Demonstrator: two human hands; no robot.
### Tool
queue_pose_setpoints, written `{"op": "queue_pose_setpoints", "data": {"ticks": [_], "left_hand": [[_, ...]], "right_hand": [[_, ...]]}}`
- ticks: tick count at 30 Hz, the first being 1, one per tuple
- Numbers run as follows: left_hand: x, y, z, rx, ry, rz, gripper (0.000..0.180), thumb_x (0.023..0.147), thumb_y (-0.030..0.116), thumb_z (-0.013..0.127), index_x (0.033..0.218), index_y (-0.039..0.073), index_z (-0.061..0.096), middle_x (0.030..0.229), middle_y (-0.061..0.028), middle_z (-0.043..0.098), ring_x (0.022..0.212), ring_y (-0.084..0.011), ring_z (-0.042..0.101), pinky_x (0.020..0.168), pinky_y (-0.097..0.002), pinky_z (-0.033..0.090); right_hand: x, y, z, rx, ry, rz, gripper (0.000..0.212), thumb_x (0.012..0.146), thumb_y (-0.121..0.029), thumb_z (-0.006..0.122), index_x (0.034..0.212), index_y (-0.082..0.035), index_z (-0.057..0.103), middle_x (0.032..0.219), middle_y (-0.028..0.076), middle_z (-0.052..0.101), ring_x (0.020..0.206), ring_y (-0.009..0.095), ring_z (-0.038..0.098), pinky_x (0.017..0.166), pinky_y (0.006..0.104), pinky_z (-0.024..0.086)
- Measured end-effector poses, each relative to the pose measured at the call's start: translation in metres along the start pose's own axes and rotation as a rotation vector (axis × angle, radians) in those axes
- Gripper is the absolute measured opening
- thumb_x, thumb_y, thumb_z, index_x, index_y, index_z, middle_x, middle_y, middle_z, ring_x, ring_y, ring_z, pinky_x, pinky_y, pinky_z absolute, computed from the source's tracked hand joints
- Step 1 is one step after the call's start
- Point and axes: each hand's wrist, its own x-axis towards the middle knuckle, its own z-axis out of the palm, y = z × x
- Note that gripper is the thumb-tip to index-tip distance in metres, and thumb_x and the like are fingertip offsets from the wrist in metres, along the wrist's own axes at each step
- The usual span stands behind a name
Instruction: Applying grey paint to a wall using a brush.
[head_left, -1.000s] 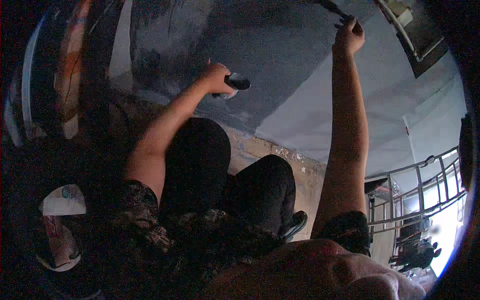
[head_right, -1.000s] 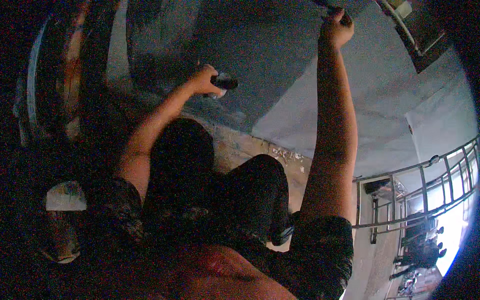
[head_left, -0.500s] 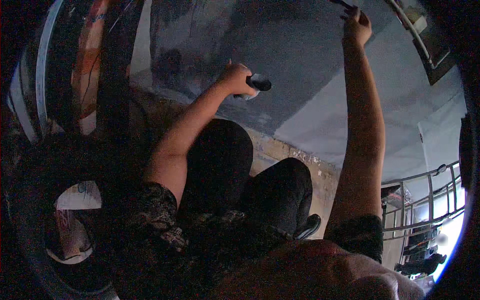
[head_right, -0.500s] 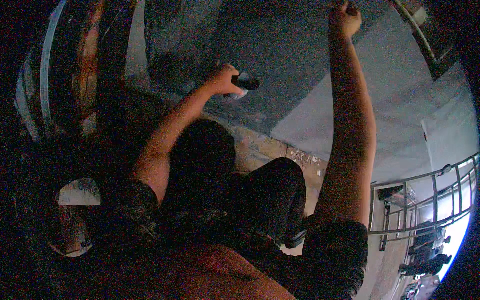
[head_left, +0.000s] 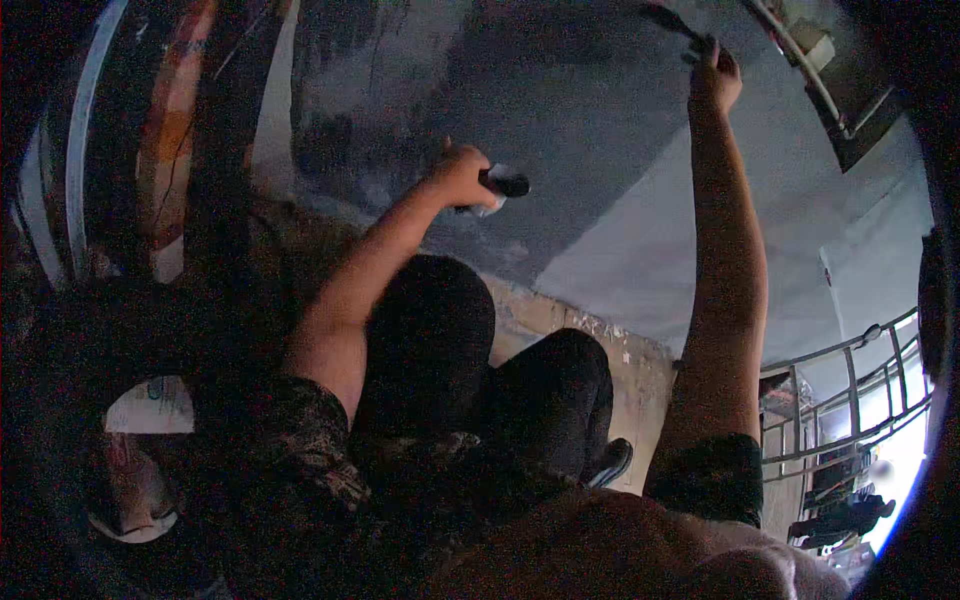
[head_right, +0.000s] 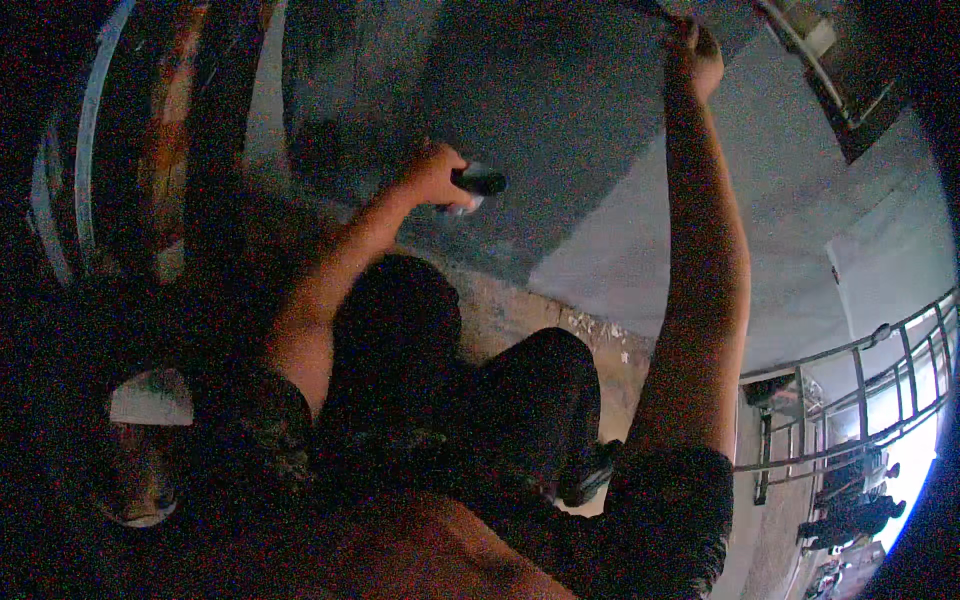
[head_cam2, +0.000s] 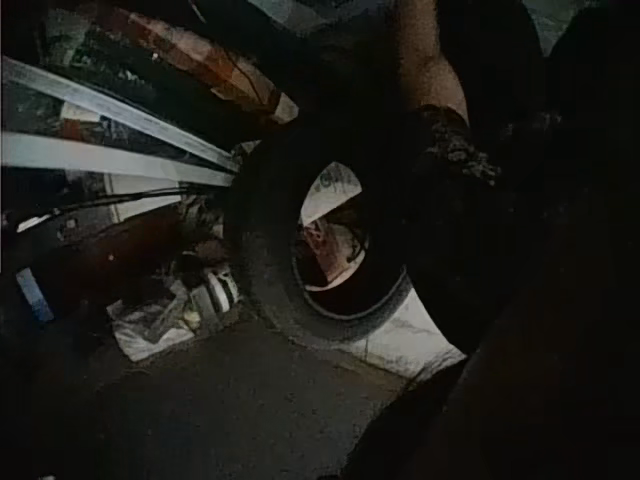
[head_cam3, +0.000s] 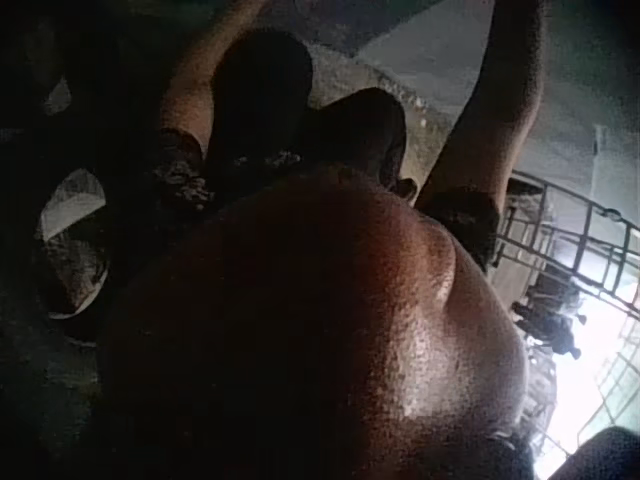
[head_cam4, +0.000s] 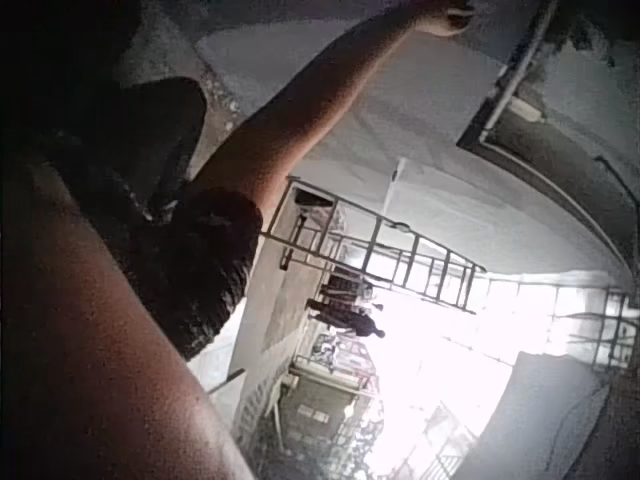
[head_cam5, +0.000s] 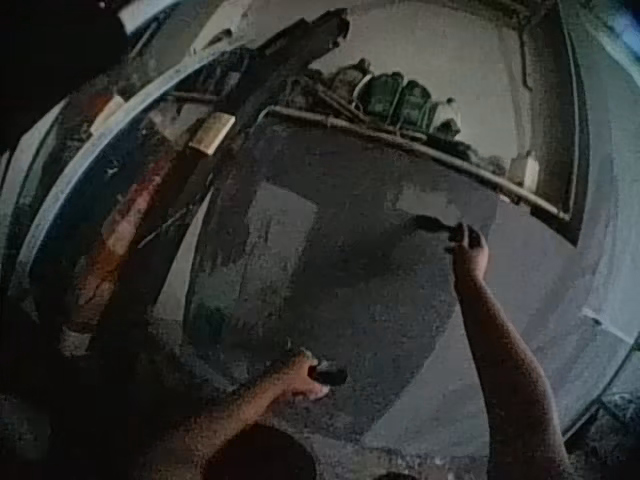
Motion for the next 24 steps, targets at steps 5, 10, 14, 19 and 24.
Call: {"op": "queue_pose_setpoints", "data": {"ticks": [5,10,14,19,24], "left_hand": [[0.001,-0.001,0.016,-0.020,0.100,0.035,0.057,0.048,0.046,0.078,0.081,0.001,0.069,0.092,-0.0204,0.063,0.098,-0.0380,0.058,0.108,-0.0615,0.017],[0.007,-0.014,0.016,-0.030,0.026,0.051,0.056,0.049,0.048,0.077,0.078,0.001,0.069,0.089,-0.0193,0.065,0.096,-0.0383,0.059,0.103,-0.0624,0.023],[0.004,-0.004,0.022,0.055,-0.032,0.049,0.063,0.046,0.048,0.082,0.087,0.002,0.069,0.097,-0.0168,0.064,0.098,-0.0370,0.057,0.104,-0.0540,0.027],[-0.001,-0.014,0.023,0.019,-0.021,0.076,0.061,0.049,0.049,0.079,0.087,0.002,0.070,0.096,-0.0195,0.064,0.099,-0.0372,0.058,0.106,-0.0583,0.022],[-0.002,0.000,0.023,-0.016,0.020,0.030,0.064,0.051,0.052,0.077,0.091,0.003,0.069,0.103,-0.0175,0.063,0.108,-0.0348,0.055,0.110,-0.0574,0.016]], "right_hand": [[-0.014,0.017,-0.038,0.476,0.176,0.136,0.036,0.094,-0.027,0.054,0.105,0.005,0.064,0.093,0.010,0.069,0.077,0.018,0.066,0.066,0.0285,0.052],[-0.003,0.018,-0.058,0.249,0.085,0.069,0.035,0.093,-0.026,0.056,0.106,0.006,0.062,0.093,0.012,0.068,0.080,0.021,0.066,0.071,0.0333,0.054],[-0.009,-0.003,-0.036,0.471,0.086,0.123,0.031,0.094,-0.022,0.056,0.109,0.004,0.061,0.093,0.011,0.067,0.079,0.019,0.065,0.066,0.0315,0.053],[-0.011,0.005,-0.028,0.442,0.049,0.140,0.029,0.093,-0.021,0.057,0.109,0.003,0.060,0.089,0.012,0.066,0.074,0.019,0.064,0.060,0.0299,0.053],[-0.007,0.043,-0.074,0.312,0.165,0.143,0.036,0.094,-0.029,0.055,0.107,0.004,0.063,0.095,0.010,0.069,0.082,0.017,0.067,0.072,0.0300,0.053]]}}
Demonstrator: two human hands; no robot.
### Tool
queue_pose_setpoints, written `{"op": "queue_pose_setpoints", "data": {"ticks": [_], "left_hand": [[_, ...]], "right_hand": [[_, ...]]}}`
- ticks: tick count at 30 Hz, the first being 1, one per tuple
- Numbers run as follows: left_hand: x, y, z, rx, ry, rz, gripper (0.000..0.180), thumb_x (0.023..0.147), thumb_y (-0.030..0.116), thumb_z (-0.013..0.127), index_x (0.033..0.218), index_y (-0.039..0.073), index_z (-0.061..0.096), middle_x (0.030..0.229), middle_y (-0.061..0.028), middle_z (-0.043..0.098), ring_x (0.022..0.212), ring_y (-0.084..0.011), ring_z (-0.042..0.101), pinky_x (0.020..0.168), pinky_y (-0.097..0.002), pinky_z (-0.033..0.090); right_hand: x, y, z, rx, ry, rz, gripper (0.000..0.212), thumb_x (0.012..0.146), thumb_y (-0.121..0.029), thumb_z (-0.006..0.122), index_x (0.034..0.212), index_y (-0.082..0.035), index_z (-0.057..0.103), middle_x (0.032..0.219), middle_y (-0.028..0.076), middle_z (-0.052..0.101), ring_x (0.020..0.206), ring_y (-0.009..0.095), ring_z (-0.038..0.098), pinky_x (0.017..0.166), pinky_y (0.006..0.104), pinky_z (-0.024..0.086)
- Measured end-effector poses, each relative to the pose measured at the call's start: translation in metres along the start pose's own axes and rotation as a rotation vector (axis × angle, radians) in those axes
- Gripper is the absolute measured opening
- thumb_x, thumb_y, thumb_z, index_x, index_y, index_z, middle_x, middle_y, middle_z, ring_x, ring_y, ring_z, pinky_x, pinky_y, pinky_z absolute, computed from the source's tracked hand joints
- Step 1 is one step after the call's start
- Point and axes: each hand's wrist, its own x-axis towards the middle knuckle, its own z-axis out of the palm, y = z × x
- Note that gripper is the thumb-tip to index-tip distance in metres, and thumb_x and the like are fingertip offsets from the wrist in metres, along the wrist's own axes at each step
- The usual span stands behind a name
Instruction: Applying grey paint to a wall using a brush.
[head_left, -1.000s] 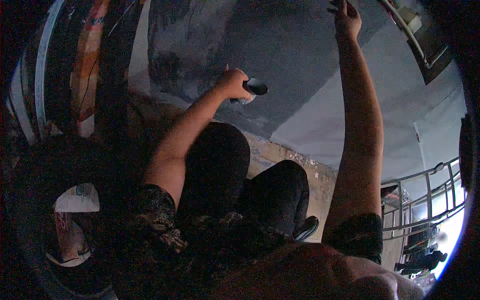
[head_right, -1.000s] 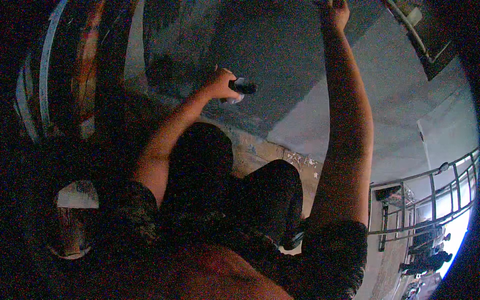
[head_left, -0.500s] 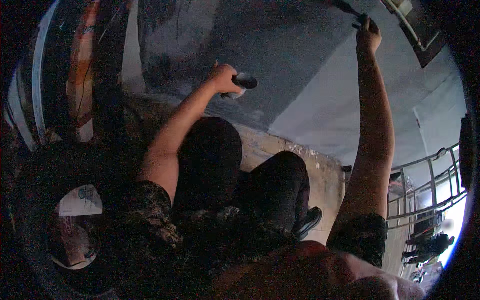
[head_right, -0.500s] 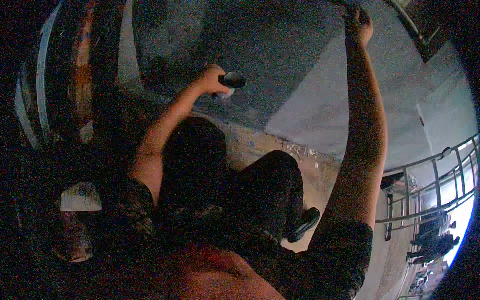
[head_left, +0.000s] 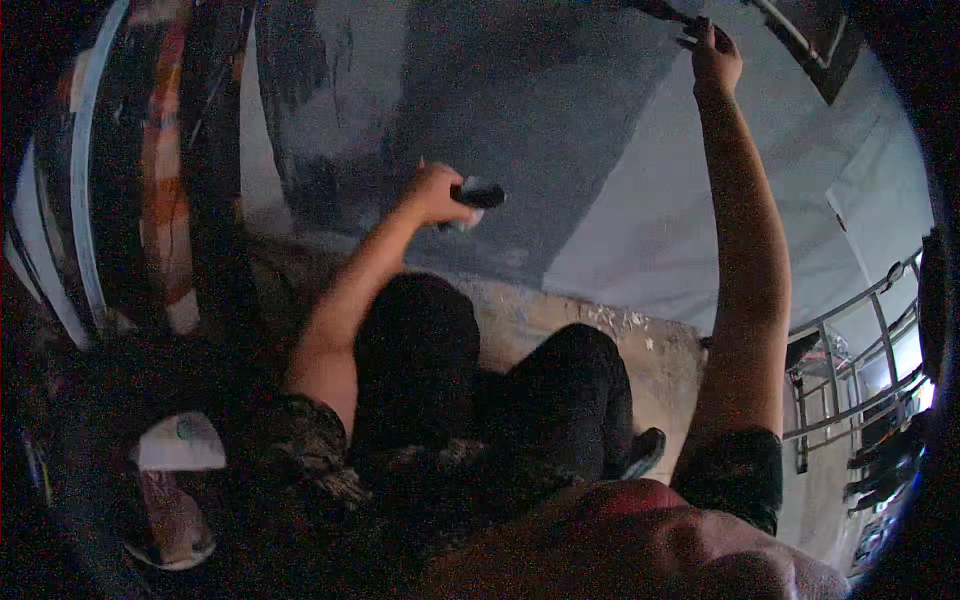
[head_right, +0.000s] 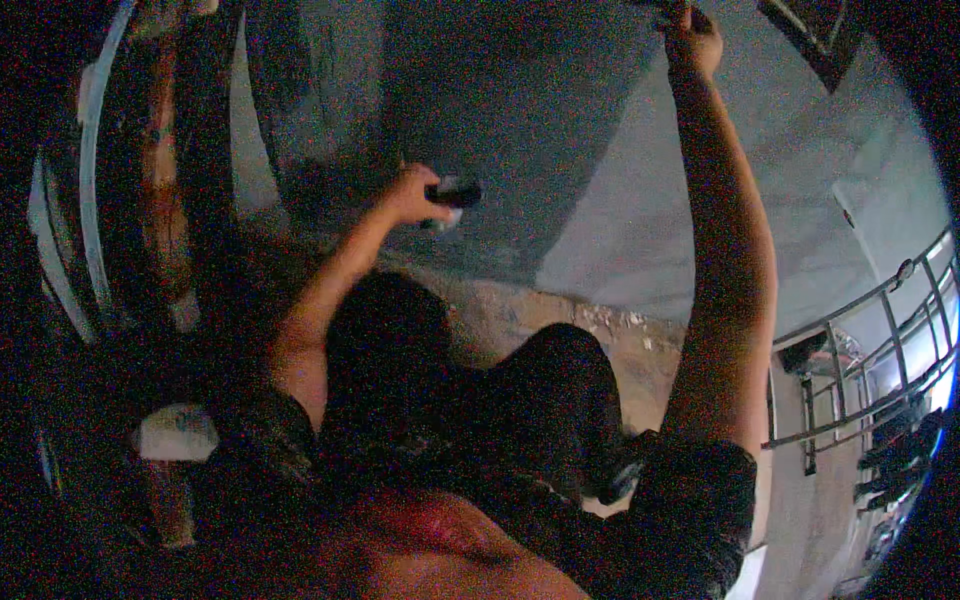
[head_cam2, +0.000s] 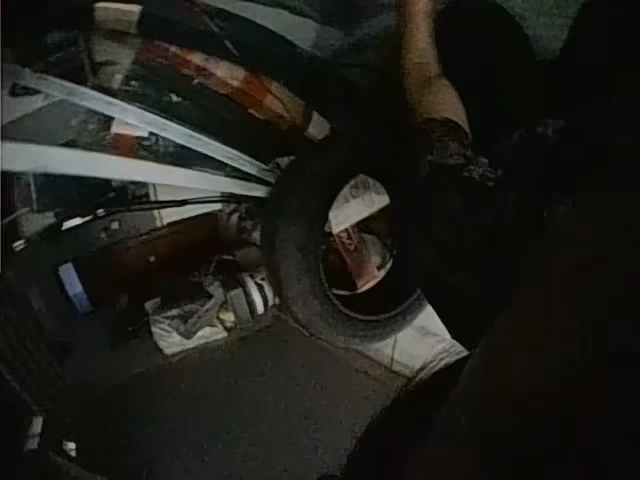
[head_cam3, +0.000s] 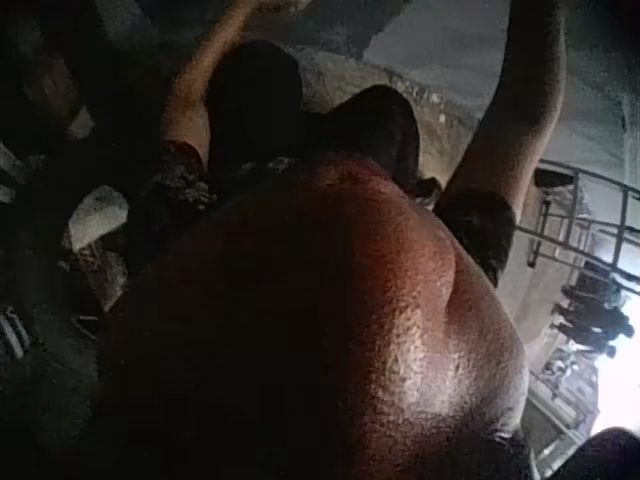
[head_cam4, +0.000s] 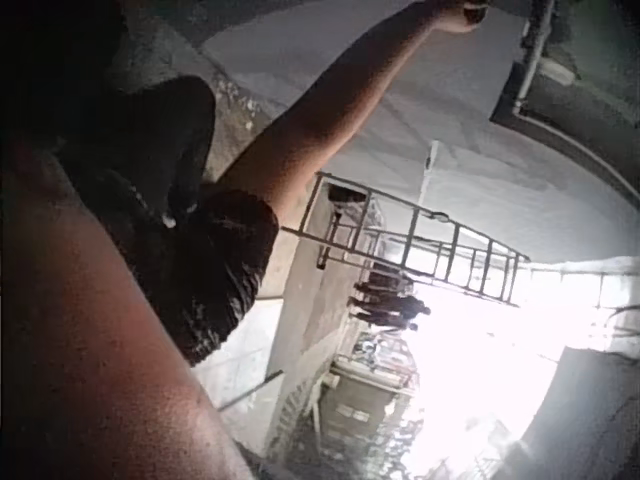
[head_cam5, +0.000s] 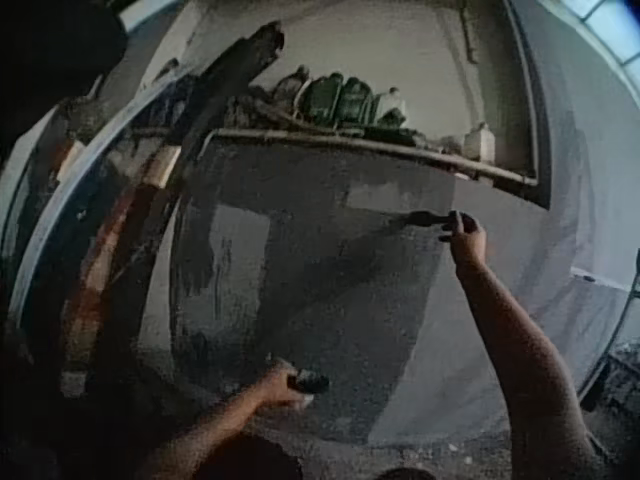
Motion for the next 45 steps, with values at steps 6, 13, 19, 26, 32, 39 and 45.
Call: {"op": "queue_pose_setpoints", "data": {"ticks": [6,13,19,26,32,39,45], "left_hand": [[-0.011,-0.007,-0.006,-0.002,0.020,-0.010,0.070,0.050,0.050,0.078,0.099,0.001,0.067,0.109,-0.0193,0.061,0.109,-0.0363,0.054,0.110,-0.0565,0.017],[-0.001,-0.024,-0.007,0.001,0.079,0.011,0.071,0.048,0.047,0.080,0.099,-0.001,0.067,0.107,-0.0197,0.062,0.107,-0.0373,0.056,0.109,-0.0563,0.018],[0.003,-0.009,-0.018,-0.113,-0.037,-0.022,0.070,0.050,0.047,0.080,0.099,-0.001,0.067,0.109,-0.0210,0.061,0.110,-0.0355,0.054,0.110,-0.0549,0.017],[-0.015,-0.009,-0.009,0.034,-0.128,-0.069,0.069,0.050,0.047,0.079,0.100,0.001,0.068,0.103,-0.0195,0.062,0.108,-0.0361,0.054,0.113,-0.0548,0.013],[-0.001,-0.005,-0.004,0.037,0.002,0.037,0.062,0.049,0.047,0.079,0.088,0.000,0.069,0.102,-0.0199,0.062,0.103,-0.0375,0.056,0.110,-0.0554,0.019],[0.004,0.003,-0.002,-0.023,0.008,0.032,0.062,0.048,0.048,0.079,0.088,0.002,0.070,0.099,-0.0204,0.063,0.103,-0.0386,0.056,0.108,-0.0572,0.020],[0.000,0.003,-0.008,-0.089,0.010,0.063,0.062,0.046,0.046,0.079,0.089,0.002,0.070,0.100,-0.0200,0.064,0.101,-0.0383,0.057,0.106,-0.0559,0.024]], "right_hand": [[0.001,-0.036,0.053,0.031,-0.180,0.110,0.033,0.094,-0.025,0.057,0.108,0.005,0.060,0.089,0.012,0.065,0.074,0.020,0.064,0.060,0.0310,0.052],[0.028,-0.007,0.041,-0.155,-0.109,-0.045,0.039,0.092,-0.032,0.056,0.102,0.004,0.065,0.096,0.010,0.070,0.084,0.016,0.067,0.076,0.0288,0.050],[0.054,-0.008,0.001,-0.318,-0.028,-0.227,0.037,0.093,-0.035,0.048,0.104,-0.005,0.067,0.099,0.009,0.070,0.087,0.023,0.066,0.080,0.0316,0.049],[-0.004,-0.085,0.030,-0.755,-0.099,-0.343,0.025,0.092,-0.024,0.051,0.111,-0.011,0.061,0.099,0.013,0.066,0.087,0.032,0.064,0.074,0.0464,0.048],[-0.023,-0.044,-0.007,-1.080,-0.363,-0.861,0.028,0.093,-0.024,0.049,0.119,-0.019,0.057,0.110,0.004,0.065,0.096,0.028,0.063,0.086,0.0397,0.046],[-0.019,-0.087,0.006,-0.994,-0.168,-0.633,0.026,0.092,-0.027,0.050,0.111,-0.013,0.060,0.104,0.012,0.064,0.090,0.034,0.061,0.080,0.0471,0.044],[-0.035,-0.033,-0.002,-1.221,-0.465,-0.726,0.027,0.094,-0.025,0.049,0.120,-0.020,0.055,0.113,0.004,0.062,0.099,0.026,0.061,0.092,0.0435,0.042]]}}
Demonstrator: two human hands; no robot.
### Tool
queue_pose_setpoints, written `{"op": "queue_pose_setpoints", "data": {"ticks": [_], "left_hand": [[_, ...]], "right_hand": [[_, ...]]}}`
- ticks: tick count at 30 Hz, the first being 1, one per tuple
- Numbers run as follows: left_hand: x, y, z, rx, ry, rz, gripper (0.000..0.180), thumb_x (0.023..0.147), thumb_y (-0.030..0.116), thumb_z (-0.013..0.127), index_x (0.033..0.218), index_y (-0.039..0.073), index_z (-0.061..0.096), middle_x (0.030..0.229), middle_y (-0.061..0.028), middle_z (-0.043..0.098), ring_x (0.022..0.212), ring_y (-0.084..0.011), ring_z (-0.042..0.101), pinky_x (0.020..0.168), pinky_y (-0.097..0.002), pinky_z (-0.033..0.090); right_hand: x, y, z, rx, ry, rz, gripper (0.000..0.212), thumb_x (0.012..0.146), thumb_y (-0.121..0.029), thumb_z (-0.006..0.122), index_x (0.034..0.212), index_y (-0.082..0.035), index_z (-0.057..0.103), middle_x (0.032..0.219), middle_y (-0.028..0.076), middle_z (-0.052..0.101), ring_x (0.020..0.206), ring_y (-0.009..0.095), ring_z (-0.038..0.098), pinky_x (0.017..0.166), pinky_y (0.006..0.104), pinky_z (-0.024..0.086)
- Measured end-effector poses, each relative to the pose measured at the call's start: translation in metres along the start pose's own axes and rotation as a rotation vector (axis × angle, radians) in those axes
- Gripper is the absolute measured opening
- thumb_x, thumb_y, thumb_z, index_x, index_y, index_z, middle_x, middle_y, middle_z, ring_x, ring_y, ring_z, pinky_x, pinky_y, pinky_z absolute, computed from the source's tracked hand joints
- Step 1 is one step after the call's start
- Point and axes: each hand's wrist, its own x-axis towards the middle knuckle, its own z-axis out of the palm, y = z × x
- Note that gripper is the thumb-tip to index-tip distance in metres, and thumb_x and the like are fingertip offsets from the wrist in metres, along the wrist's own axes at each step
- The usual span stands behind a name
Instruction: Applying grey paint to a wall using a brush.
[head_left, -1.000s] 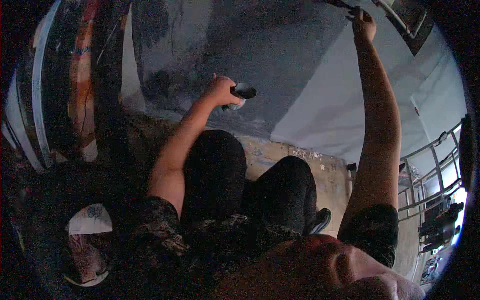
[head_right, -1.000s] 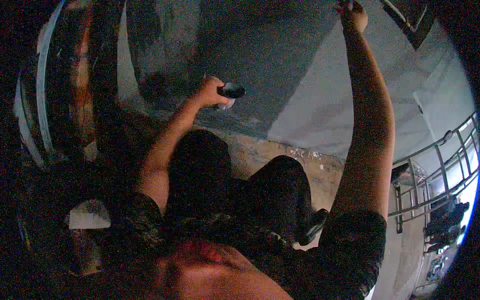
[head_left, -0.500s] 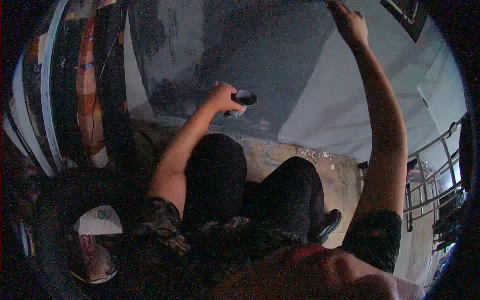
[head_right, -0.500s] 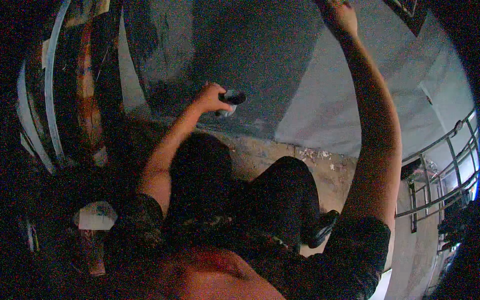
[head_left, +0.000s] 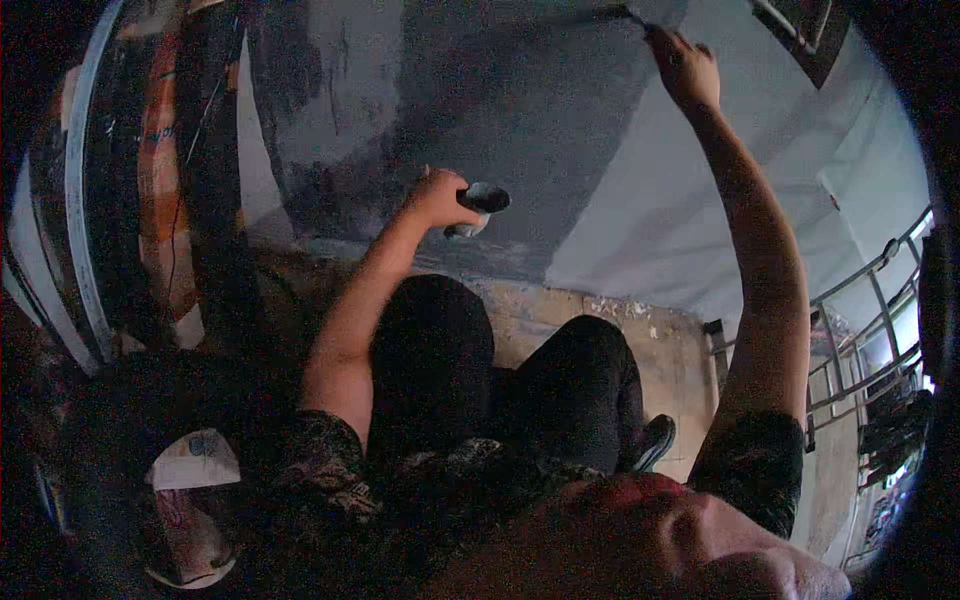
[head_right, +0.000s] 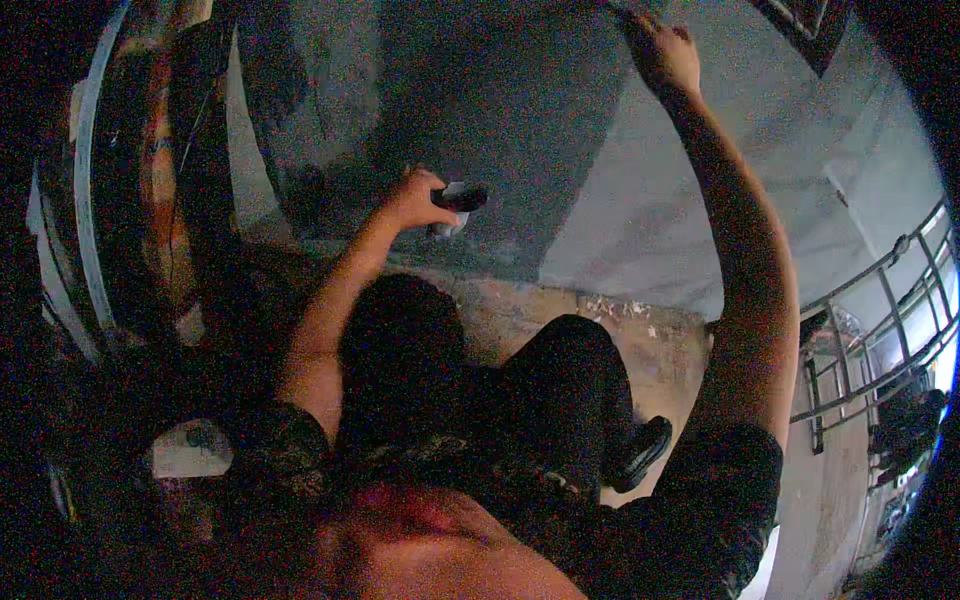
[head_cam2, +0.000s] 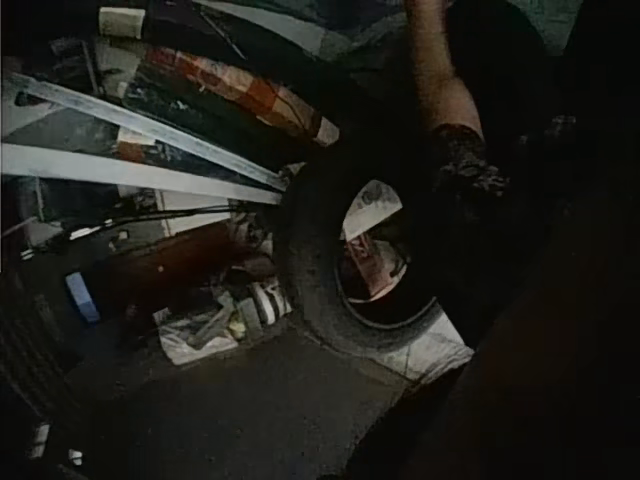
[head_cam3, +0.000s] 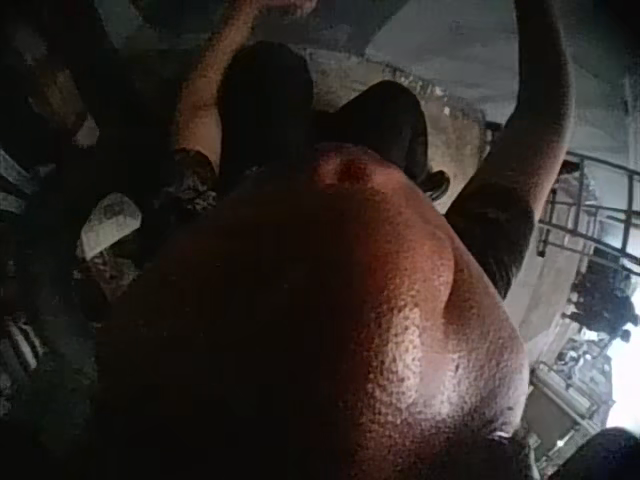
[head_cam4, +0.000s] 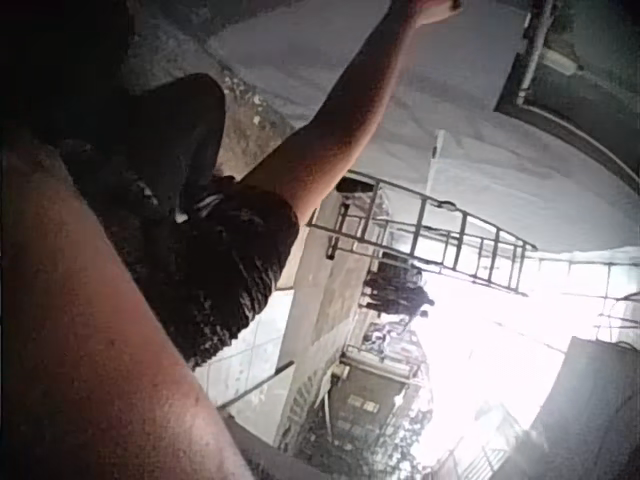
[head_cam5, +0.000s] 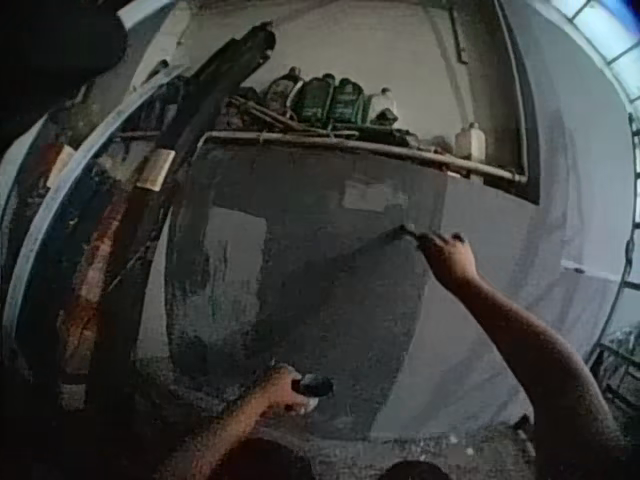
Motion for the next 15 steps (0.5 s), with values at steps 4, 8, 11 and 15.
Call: {"op": "queue_pose_setpoints", "data": {"ticks": [4,8,11,15], "left_hand": [[-0.006,-0.020,0.008,0.031,0.061,-0.010,0.058,0.047,0.046,0.078,0.083,0.001,0.069,0.092,-0.0195,0.065,0.095,-0.0381,0.060,0.106,-0.0551,0.025],[0.005,-0.012,-0.001,0.008,-0.168,-0.125,0.057,0.047,0.044,0.078,0.084,0.002,0.070,0.091,-0.0186,0.066,0.096,-0.0372,0.060,0.107,-0.0564,0.023],[0.008,-0.009,0.007,0.114,-0.117,-0.076,0.062,0.048,0.044,0.078,0.094,0.003,0.069,0.104,-0.0182,0.064,0.105,-0.0354,0.057,0.107,-0.0560,0.023],[0.011,-0.002,0.020,0.152,-0.181,-0.086,0.069,0.050,0.047,0.079,0.101,0.002,0.068,0.109,-0.0186,0.063,0.109,-0.0347,0.055,0.110,-0.0535,0.022]], "right_hand": [[-0.003,-0.016,-0.006,-0.008,0.075,-0.101,0.028,0.096,-0.028,0.046,0.120,-0.019,0.055,0.114,0.003,0.062,0.100,0.025,0.061,0.092,0.0423,0.041],[-0.006,-0.018,-0.015,-0.036,0.064,0.041,0.031,0.097,-0.032,0.041,0.121,-0.021,0.057,0.119,0.001,0.061,0.101,0.025,0.061,0.095,0.0433,0.038],[-0.007,-0.007,-0.013,0.143,0.116,0.004,0.029,0.096,-0.028,0.043,0.121,-0.022,0.058,0.114,0.003,0.064,0.100,0.026,0.062,0.092,0.0420,0.042],[-0.018,-0.002,-0.013,0.660,0.277,0.327,0.028,0.096,-0.026,0.049,0.117,-0.011,0.061,0.101,0.008,0.068,0.090,0.022,0.066,0.079,0.0335,0.049]]}}
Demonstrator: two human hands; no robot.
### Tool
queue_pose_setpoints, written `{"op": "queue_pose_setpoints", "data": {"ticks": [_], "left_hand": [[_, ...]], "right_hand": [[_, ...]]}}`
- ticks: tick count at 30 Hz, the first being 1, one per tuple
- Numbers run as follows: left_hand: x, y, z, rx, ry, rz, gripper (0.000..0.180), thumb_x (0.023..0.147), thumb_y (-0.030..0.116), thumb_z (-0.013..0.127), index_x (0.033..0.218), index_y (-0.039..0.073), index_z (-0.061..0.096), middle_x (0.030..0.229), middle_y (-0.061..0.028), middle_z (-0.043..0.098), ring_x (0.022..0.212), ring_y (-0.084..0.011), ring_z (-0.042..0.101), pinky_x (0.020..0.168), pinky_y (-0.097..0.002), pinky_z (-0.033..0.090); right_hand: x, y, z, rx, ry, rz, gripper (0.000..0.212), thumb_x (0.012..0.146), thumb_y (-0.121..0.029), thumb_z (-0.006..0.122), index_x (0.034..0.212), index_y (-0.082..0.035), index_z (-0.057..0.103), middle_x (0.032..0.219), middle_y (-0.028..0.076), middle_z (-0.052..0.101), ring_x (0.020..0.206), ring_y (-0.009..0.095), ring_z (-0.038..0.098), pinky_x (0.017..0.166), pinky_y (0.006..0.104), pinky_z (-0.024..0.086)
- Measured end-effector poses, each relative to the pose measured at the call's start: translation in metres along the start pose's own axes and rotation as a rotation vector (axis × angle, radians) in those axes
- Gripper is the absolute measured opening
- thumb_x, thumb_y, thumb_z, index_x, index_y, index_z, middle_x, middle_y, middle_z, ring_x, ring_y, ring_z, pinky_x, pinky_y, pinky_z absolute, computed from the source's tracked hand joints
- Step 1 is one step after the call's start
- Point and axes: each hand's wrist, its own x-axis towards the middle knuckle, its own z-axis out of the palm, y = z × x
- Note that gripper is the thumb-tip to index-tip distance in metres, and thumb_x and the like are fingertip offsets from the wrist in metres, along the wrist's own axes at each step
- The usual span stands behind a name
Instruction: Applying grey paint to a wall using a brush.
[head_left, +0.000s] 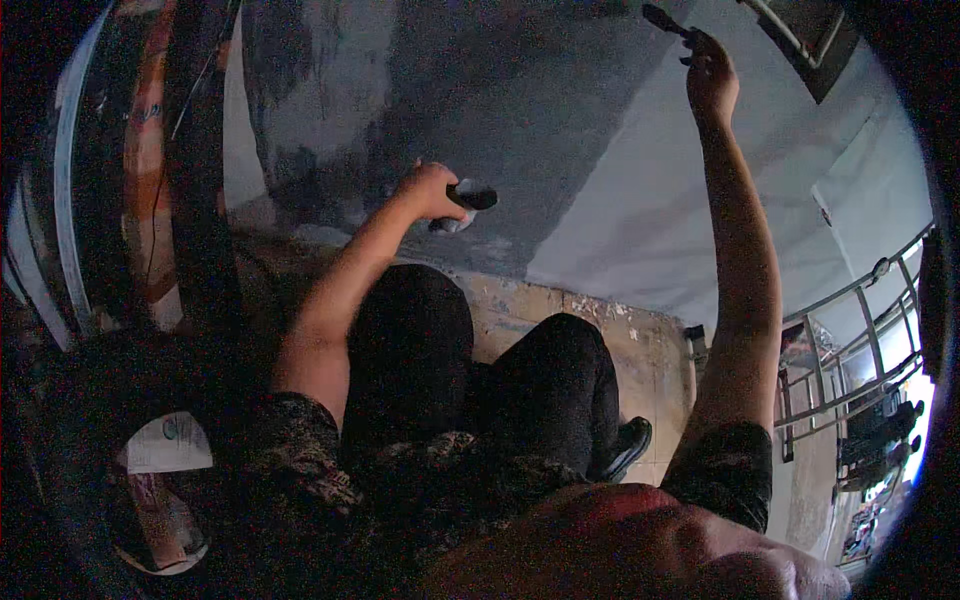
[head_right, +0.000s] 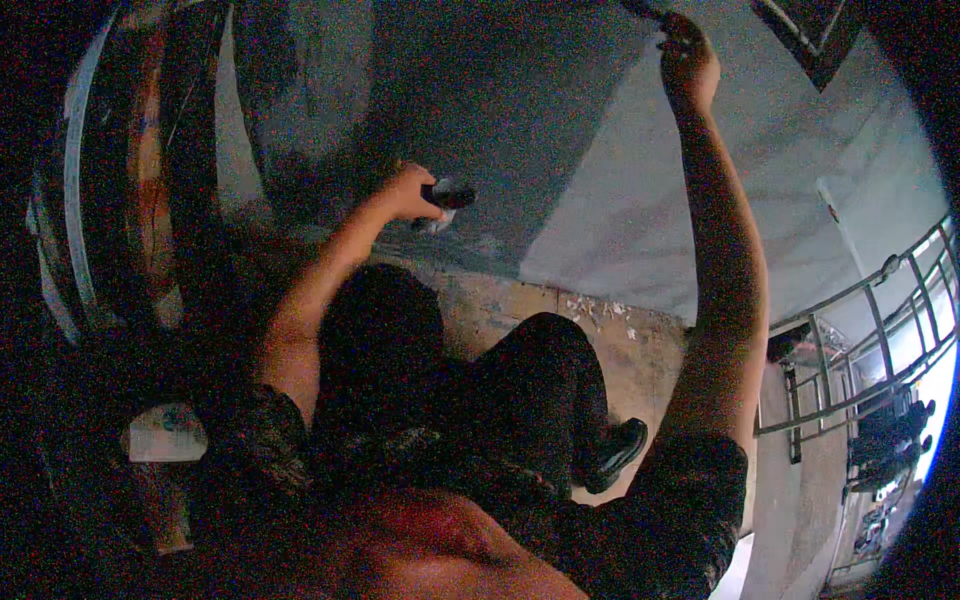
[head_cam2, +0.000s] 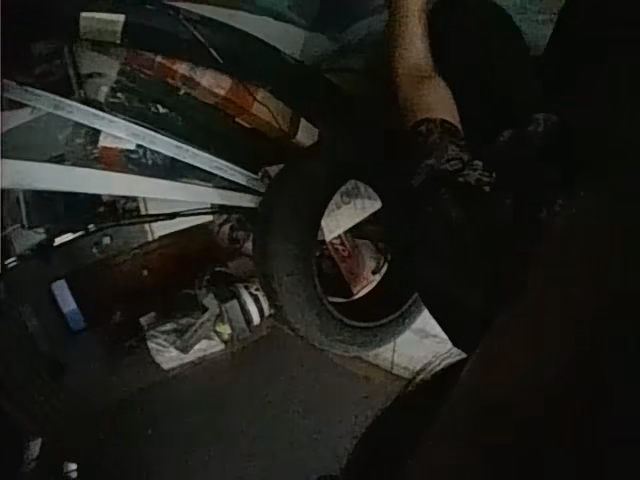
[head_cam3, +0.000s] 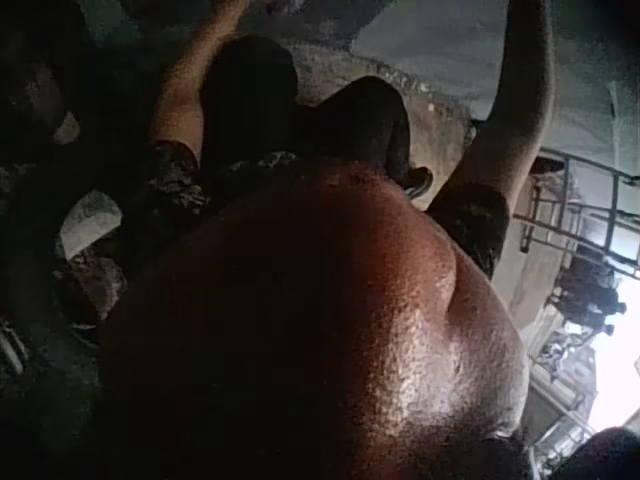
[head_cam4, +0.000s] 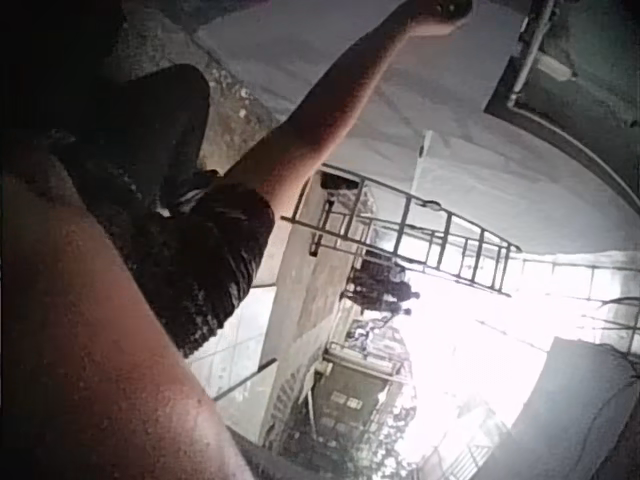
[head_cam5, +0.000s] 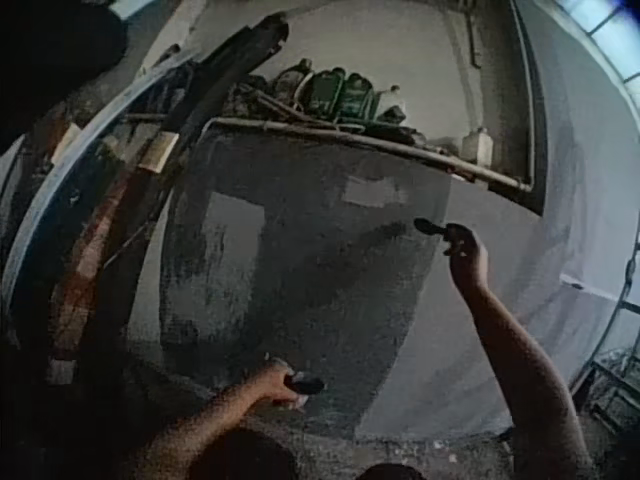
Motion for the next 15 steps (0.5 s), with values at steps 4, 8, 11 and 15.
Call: {"op": "queue_pose_setpoints", "data": {"ticks": [4,8,11,15], "left_hand": [[0.009,0.001,0.009,-0.047,0.003,-0.022,0.071,0.050,0.047,0.081,0.103,0.002,0.067,0.104,-0.0184,0.064,0.105,-0.0332,0.059,0.108,-0.0486,0.027],[0.001,-0.006,0.009,-0.098,-0.039,-0.085,0.067,0.050,0.046,0.083,0.096,0.000,0.069,0.098,-0.0192,0.066,0.096,-0.0343,0.063,0.102,-0.0459,0.035],[-0.003,-0.004,0.003,-0.079,-0.080,-0.065,0.064,0.048,0.046,0.084,0.089,0.000,0.070,0.095,-0.0197,0.066,0.094,-0.0357,0.062,0.104,-0.0463,0.031],[0.002,0.013,0.017,-0.104,-0.011,0.008,0.059,0.049,0.044,0.085,0.087,0.002,0.070,0.086,-0.0166,0.067,0.087,-0.0336,0.063,0.086,-0.0427,0.045]], "right_hand": [[0.001,0.048,0.007,0.410,0.062,0.378,0.033,0.095,-0.028,0.053,0.111,-0.002,0.062,0.100,0.008,0.068,0.086,0.017,0.065,0.076,0.0287,0.049],[-0.021,0.054,0.019,0.562,0.190,0.384,0.033,0.095,-0.027,0.054,0.111,0.002,0.062,0.099,0.009,0.068,0.083,0.014,0.064,0.070,0.0280,0.049],[-0.030,0.043,0.014,0.639,0.290,0.424,0.034,0.094,-0.026,0.056,0.112,0.002,0.061,0.097,0.011,0.068,0.082,0.016,0.065,0.071,0.0277,0.048],[-0.034,0.066,0.012,0.384,0.277,0.298,0.034,0.094,-0.026,0.056,0.111,0.002,0.060,0.096,0.012,0.068,0.083,0.021,0.068,0.069,0.0269,0.049]]}}
